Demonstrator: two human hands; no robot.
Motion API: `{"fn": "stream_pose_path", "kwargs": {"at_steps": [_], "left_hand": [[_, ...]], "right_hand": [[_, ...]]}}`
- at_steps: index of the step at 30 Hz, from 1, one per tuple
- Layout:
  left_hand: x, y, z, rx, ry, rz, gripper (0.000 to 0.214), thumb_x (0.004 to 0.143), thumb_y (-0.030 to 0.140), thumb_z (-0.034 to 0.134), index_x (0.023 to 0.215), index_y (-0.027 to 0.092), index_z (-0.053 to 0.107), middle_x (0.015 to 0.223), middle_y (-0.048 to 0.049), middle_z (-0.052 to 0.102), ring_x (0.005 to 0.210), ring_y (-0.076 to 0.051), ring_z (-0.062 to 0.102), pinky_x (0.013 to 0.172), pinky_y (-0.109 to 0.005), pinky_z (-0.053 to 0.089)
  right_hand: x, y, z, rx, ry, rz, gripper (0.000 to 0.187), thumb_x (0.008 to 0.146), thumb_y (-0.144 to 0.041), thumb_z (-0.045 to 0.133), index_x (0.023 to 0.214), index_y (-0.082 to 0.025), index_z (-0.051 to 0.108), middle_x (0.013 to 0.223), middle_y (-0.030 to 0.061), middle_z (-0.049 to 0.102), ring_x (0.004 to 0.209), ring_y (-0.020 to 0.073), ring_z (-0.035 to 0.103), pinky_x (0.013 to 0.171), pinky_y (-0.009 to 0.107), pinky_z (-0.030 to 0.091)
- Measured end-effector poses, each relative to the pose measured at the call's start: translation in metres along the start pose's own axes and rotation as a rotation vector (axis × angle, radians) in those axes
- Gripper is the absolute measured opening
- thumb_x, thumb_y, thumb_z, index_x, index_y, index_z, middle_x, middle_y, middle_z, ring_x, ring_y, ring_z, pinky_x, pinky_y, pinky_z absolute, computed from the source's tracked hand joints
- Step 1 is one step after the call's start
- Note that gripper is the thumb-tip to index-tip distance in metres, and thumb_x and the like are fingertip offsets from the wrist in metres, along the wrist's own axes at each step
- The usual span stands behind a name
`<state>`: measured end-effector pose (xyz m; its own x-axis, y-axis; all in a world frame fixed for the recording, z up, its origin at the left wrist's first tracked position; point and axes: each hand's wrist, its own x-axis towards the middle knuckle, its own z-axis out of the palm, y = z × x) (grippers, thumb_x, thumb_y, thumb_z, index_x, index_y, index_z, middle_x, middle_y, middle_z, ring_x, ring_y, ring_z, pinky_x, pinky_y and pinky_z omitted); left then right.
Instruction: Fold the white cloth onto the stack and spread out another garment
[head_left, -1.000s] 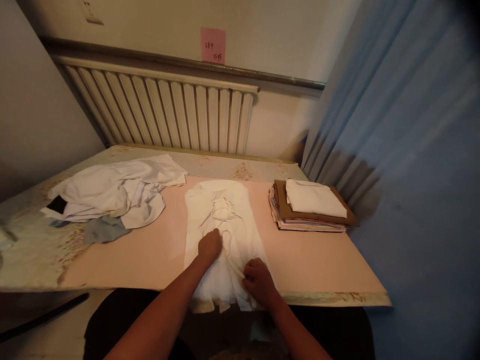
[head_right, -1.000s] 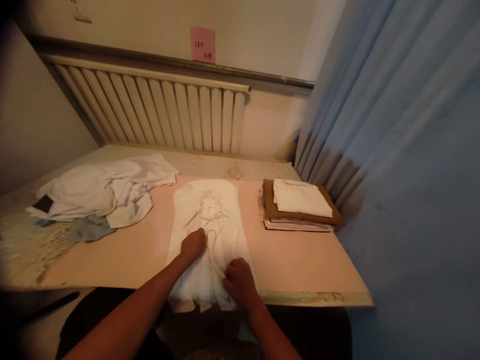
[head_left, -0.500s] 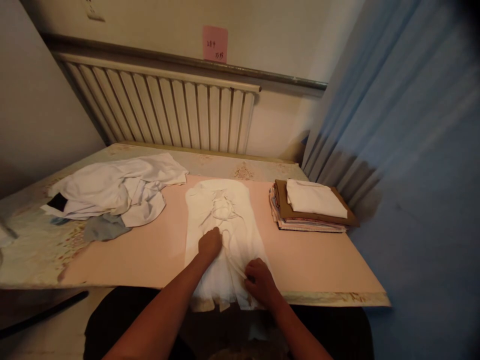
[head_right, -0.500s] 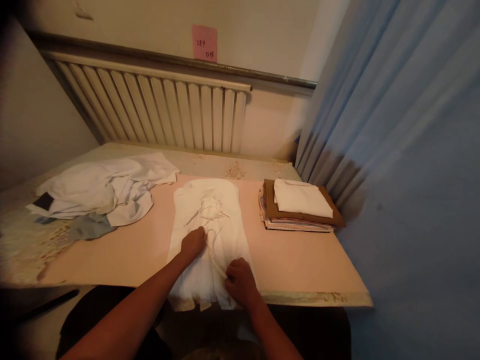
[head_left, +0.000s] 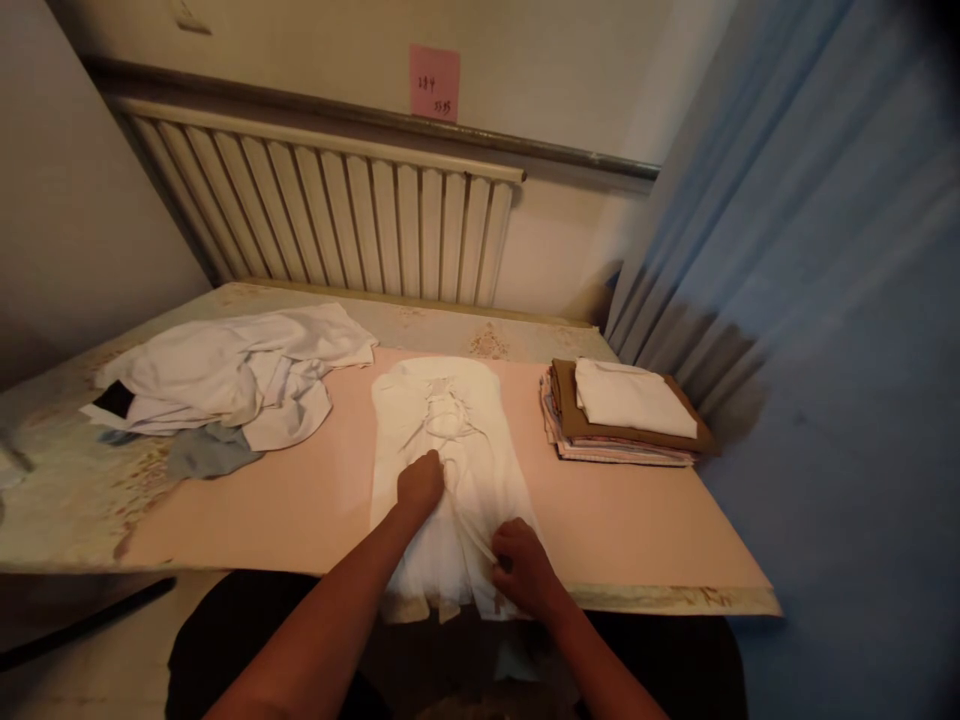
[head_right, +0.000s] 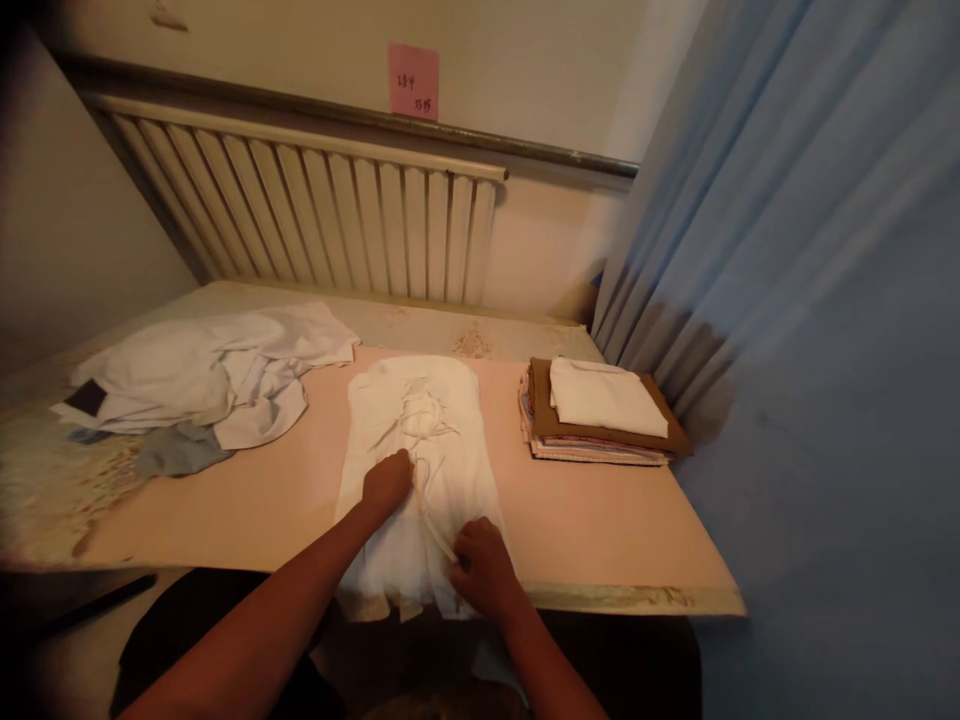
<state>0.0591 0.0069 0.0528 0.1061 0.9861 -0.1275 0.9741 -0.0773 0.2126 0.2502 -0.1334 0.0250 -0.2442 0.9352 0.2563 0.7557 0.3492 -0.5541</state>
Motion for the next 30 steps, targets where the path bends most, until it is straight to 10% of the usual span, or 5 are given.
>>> {"fn": "stream_pose_path", "kwargs": {"at_steps": [30], "left_hand": [[0.0076,-0.0031,0.0016,0.021,0.044,0.006,0.027,0.098,0.025,0.029,0.105,0.015,0.053,0.103,-0.0128,0.068,0.094,-0.026,0.067,0.075,-0.036,0.047]], "right_hand": [[-0.0073,0.0009,-0.0046,0.005,-0.034,-0.039,0.027,0.052,-0.002,0.049,0.060,-0.021,0.030,0.073,-0.0010,0.046,0.079,0.0160,0.041,0.070,0.029,0.028]]}}
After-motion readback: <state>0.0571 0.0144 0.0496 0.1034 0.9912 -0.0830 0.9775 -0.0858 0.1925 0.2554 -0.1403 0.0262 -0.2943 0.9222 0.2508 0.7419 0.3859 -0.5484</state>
